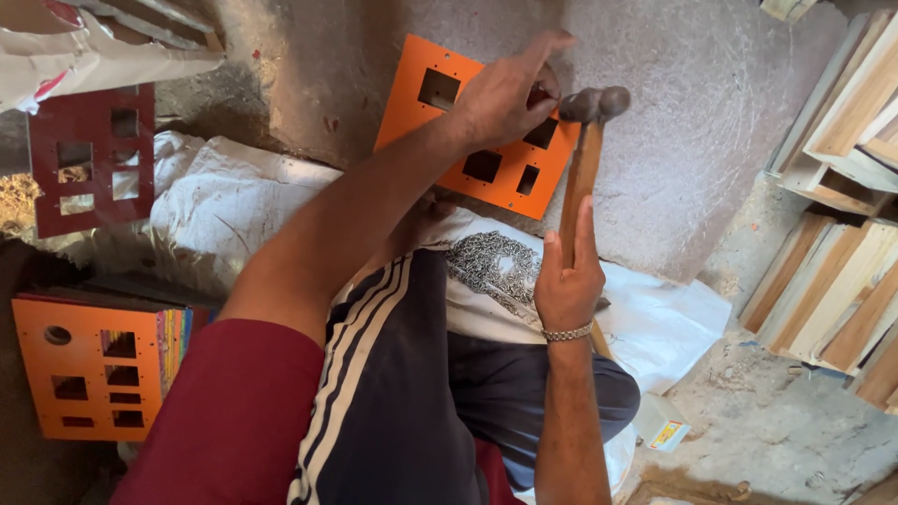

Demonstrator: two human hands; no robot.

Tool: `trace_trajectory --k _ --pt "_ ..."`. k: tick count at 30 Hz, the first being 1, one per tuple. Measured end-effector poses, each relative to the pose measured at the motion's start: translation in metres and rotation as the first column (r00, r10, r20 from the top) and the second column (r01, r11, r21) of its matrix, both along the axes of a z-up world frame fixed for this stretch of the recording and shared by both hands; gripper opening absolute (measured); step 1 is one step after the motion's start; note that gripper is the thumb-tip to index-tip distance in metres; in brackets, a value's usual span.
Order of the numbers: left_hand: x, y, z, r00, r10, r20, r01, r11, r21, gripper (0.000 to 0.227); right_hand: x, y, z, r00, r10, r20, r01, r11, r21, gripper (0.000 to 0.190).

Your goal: The person assembles wooden frames using a hammer and nails. They place a colored plastic template on the floor, position a wooden frame over it, and hammer nails into the frame to secure it. The person repeats this process with multiple frames and templates.

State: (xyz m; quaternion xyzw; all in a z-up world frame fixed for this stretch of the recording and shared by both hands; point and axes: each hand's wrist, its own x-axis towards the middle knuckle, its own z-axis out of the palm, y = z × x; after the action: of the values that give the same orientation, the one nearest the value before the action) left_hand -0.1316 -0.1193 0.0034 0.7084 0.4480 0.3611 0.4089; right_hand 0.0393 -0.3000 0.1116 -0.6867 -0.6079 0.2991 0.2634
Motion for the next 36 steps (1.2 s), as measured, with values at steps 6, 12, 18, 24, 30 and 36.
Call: trace_trajectory --k 6,12,18,24,30,36 --pt "0.001 -0.001 -0.003 1.0 0.008 -0.002 -0.008 1.0 0.025 0.072 0.001 0.002 0.002 0.994 0.078 0.078 -0.083 0.994 0.064 0.059" --pt "0.0 -0.002 -0.005 1.0 0.006 -0.017 -0.008 0.996 -0.089 0.072 0.0 0.002 0.007 0.997 0.048 0.062 -0.055 0.992 0.112 0.058" --pt "0.002 0.002 -0.003 1.0 -0.001 -0.011 0.0 0.998 -0.064 0.073 -0.004 0.006 0.009 0.996 -0.076 0.04 0.08 0.989 -0.126 0.06" --pt "-0.002 0.005 -0.002 1.0 0.015 -0.027 -0.017 0.997 -0.08 0.08 0.001 0.001 0.019 1.0 0.01 -0.001 -0.01 0.999 0.046 0.06" --pt "0.003 0.002 0.004 1.0 0.015 -0.02 -0.017 0.993 -0.12 0.084 0.001 0.001 0.021 0.995 0.036 0.096 -0.057 0.971 0.231 0.059" --pt "-0.003 -0.003 0.003 0.999 0.036 -0.038 -0.04 0.993 -0.113 0.086 -0.008 0.007 0.009 0.997 -0.065 0.047 0.07 0.991 -0.11 0.062"
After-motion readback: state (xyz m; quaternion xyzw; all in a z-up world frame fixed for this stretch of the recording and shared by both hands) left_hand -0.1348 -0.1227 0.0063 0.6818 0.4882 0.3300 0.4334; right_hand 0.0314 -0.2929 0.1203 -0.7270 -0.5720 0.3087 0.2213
